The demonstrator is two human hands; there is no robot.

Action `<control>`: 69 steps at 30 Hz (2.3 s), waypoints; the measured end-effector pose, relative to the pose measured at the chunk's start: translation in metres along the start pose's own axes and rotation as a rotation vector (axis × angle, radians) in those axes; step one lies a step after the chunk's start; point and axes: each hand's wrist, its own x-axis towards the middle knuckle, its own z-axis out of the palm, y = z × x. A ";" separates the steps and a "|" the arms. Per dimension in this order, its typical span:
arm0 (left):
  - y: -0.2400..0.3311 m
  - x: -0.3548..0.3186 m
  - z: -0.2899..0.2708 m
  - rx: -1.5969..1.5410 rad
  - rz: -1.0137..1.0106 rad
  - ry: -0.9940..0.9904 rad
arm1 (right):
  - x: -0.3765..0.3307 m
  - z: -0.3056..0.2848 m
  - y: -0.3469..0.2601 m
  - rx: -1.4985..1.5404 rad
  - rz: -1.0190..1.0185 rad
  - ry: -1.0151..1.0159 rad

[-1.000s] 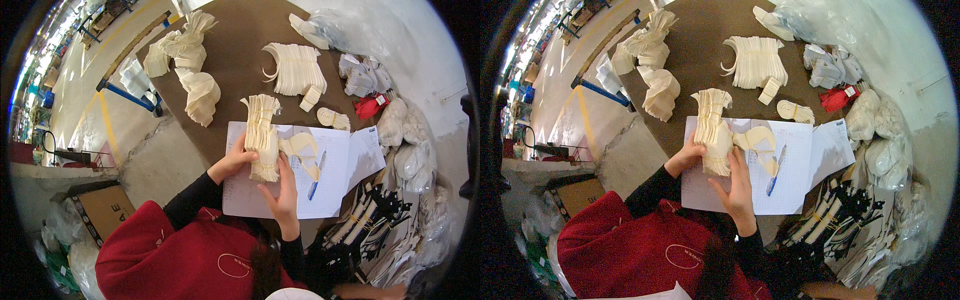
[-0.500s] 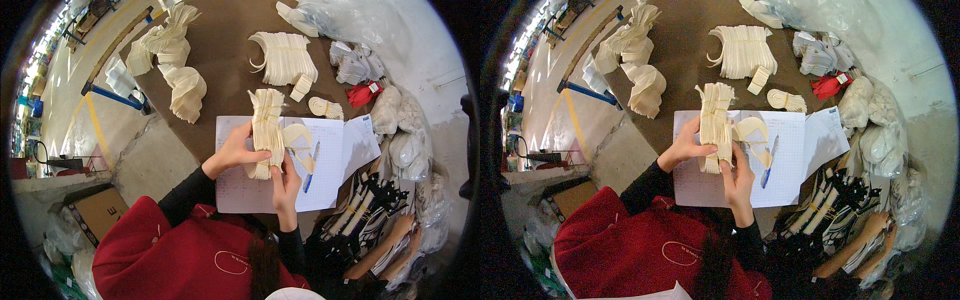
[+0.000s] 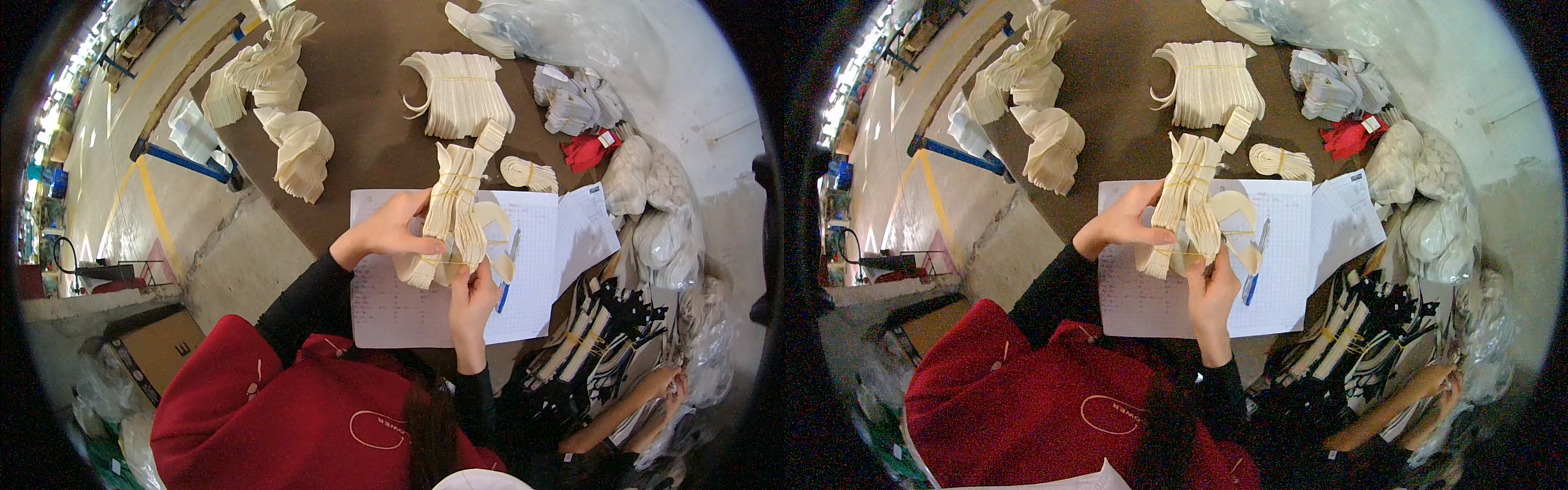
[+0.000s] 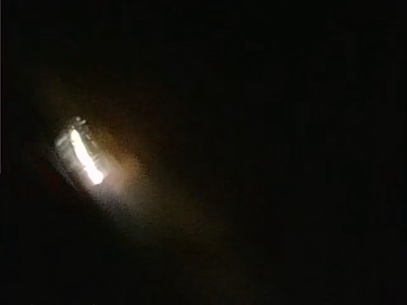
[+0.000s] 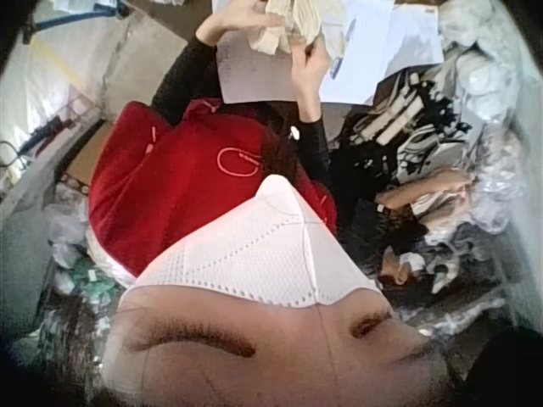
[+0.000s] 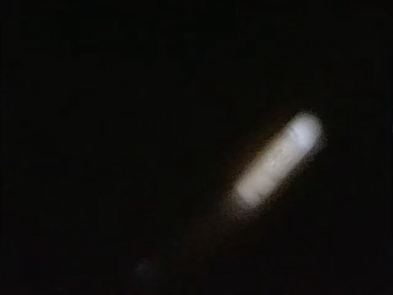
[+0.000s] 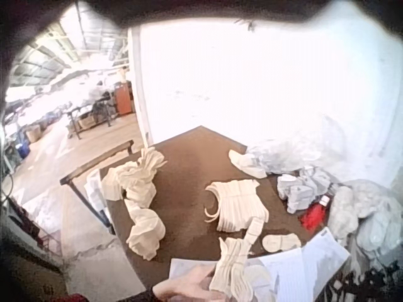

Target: The person gathers stacks of cream-colored fabric pieces on a table, aligns them, and secures them with rubber bands. They repeat this process for multiple stacks, occasionally writing on a notepad and moving a trolley to clear space.

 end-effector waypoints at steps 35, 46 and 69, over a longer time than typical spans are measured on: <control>-0.024 0.133 -0.025 0.912 0.158 0.790 | 0.048 -0.070 -0.065 -0.371 -0.465 0.417; -0.048 0.136 -0.052 0.917 0.009 0.997 | 0.145 -0.088 -0.094 -0.425 -0.410 0.247; -0.027 0.129 -0.007 0.838 0.312 0.587 | 0.178 -0.099 0.009 0.562 0.030 0.410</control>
